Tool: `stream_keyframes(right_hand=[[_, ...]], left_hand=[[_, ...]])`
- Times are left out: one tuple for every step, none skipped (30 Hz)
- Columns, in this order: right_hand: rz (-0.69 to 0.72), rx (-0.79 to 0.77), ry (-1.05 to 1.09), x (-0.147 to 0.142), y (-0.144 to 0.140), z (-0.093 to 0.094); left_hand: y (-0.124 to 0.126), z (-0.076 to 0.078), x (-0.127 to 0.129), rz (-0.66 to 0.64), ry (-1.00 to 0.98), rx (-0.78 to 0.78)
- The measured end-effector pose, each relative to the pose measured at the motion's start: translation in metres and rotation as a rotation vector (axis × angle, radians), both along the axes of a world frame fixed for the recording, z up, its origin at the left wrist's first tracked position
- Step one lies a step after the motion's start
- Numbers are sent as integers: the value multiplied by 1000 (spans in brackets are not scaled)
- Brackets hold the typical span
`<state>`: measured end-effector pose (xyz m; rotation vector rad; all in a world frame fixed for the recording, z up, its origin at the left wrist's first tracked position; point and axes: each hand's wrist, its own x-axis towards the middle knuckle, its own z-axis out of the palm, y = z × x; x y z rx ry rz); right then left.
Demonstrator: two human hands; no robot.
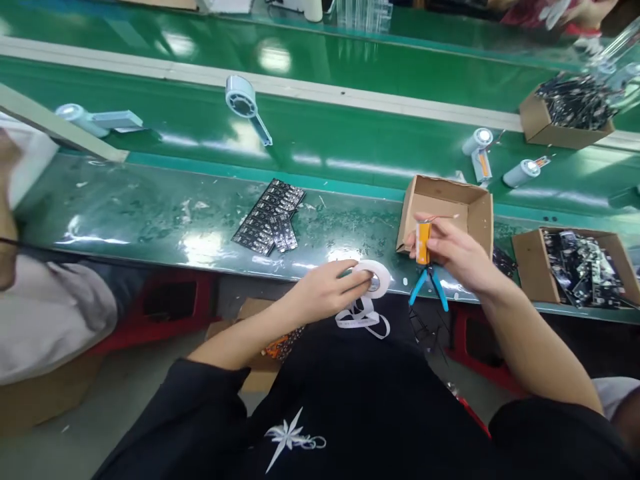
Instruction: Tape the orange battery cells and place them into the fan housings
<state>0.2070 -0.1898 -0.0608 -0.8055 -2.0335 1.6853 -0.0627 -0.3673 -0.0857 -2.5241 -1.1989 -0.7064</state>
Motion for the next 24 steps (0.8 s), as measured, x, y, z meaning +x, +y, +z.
stream_keyframes(right_hand=[[26,0,-17,-5,-17,4],[43,50,-59,-9,-30,9],[58,132,-117,-12,-40,13],[76,224,-181,-14,-47,17],[101,308,-242,-15,-52,20],[138,373,-296,-14,-55,23],[185,414,-341,-12,-56,26],[235,435,-381,-11,-57,28],[285,445,-416,-9,-58,30],[334,447,-450,-8,-58,31],[381,443,-482,-8,-59,32],[427,434,-510,-8,-60,33],[472,422,-533,-9,-60,34],[514,409,-550,-10,-60,34],[550,393,-561,-12,-59,35],[579,373,-567,-13,-58,35],[597,356,-569,-13,-56,35],[607,343,-569,-13,-53,34],[607,336,-564,-13,-50,33],[595,334,-551,-12,-47,31],[566,330,-523,-10,-45,27],[503,309,-472,-8,-46,22],[393,265,-392,-7,-48,16],[230,197,-283,-8,-54,8]], left_hand=[[2,0,2,-24,54,1],[3,0,3,-48,98,-1],[4,0,5,-74,135,-6],[4,1,5,-101,169,-15],[5,2,6,-127,199,-26],[5,3,6,-150,226,-40],[6,5,6,-169,249,-55],[6,8,6,-182,270,-69],[7,10,6,-187,284,-82],[7,12,6,-191,296,-90],[7,14,7,-197,309,-96],[7,16,8,-209,323,-101],[7,18,9,-229,337,-108],[6,19,11,-253,350,-121],[6,20,13,-277,362,-140],[6,21,15,-297,369,-161],[6,22,16,-309,376,-180],[6,23,18,-316,387,-191],[7,24,19,-319,405,-191],[8,25,21,-319,428,-183],[9,27,22,-311,449,-170],[10,29,23,-295,463,-159],[11,31,24,-266,468,-148],[11,33,25,-224,459,-134]])
